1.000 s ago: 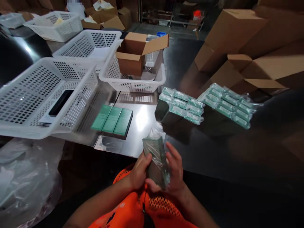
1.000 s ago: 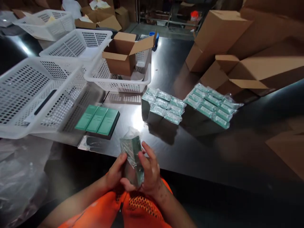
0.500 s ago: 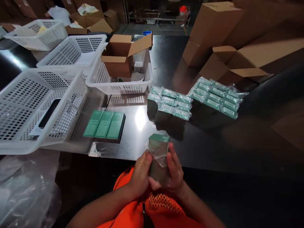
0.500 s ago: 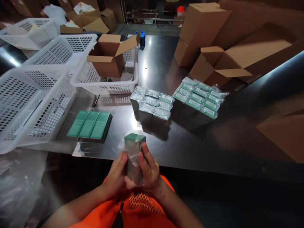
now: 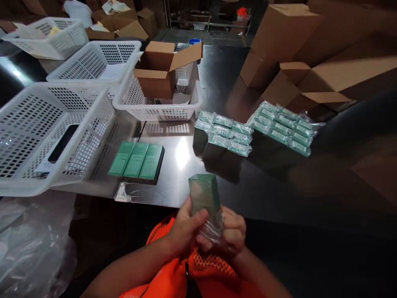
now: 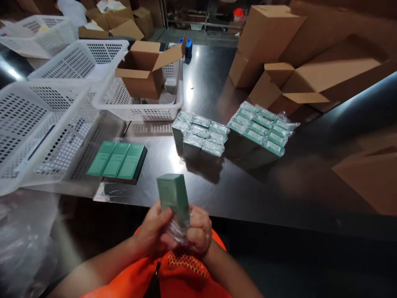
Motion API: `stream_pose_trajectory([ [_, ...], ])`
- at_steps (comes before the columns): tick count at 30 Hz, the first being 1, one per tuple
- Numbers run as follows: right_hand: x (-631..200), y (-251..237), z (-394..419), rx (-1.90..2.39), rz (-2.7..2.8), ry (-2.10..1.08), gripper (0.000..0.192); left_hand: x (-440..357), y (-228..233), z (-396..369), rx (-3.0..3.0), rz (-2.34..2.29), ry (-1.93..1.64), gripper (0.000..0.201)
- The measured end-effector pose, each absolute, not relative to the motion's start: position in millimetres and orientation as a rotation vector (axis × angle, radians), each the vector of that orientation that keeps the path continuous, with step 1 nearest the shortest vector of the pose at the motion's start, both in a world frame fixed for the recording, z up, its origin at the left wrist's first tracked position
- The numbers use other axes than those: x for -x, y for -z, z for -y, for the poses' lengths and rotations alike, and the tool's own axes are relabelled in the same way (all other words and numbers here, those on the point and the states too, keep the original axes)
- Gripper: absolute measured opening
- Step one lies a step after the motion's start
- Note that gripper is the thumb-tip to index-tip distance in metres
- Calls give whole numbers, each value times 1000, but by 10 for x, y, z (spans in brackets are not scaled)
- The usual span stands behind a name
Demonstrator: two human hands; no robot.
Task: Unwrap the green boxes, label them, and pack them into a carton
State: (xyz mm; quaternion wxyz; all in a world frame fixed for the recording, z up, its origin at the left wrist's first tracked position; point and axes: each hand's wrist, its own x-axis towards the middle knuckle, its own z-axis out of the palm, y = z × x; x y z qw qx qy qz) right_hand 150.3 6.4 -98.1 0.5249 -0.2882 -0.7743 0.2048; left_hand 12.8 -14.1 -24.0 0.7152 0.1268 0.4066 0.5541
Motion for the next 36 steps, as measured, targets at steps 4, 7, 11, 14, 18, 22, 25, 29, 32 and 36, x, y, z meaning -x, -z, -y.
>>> stream_pose_trajectory([
  [4,-1436,677,-229,723,1697,-455,37,-59,344,196,-454,-1030,-1256,58],
  [7,-1390,464,-322,925,1652,-877,55,173,351,189,-835,-1199,-1260,49],
  [11,-1174,173,-489,1079,1536,-1455,52,449,369,301,-1117,-1311,-1226,56],
  [14,-854,47,-755,1095,1357,-1473,51,564,422,471,-1117,-1449,-1265,60],
  [18,-433,150,-1182,1209,1536,-1364,59,693,474,688,-1154,-1690,-1301,29],
  [22,-248,368,-1302,1342,1993,-1065,68,820,491,821,-1421,-1753,-1369,33],
  [25,-236,445,-1201,1279,2195,-1002,83,876,525,878,-1431,-1742,-1467,35],
  [29,-211,465,-1079,1250,2298,-965,96,865,626,916,-1179,-1652,-1495,19],
  [32,-148,490,-1029,1249,2301,-934,92,814,714,911,-976,-1537,-1551,11],
  [36,-148,432,-953,1225,2348,-901,100,797,730,896,-868,-1435,-1694,37],
])
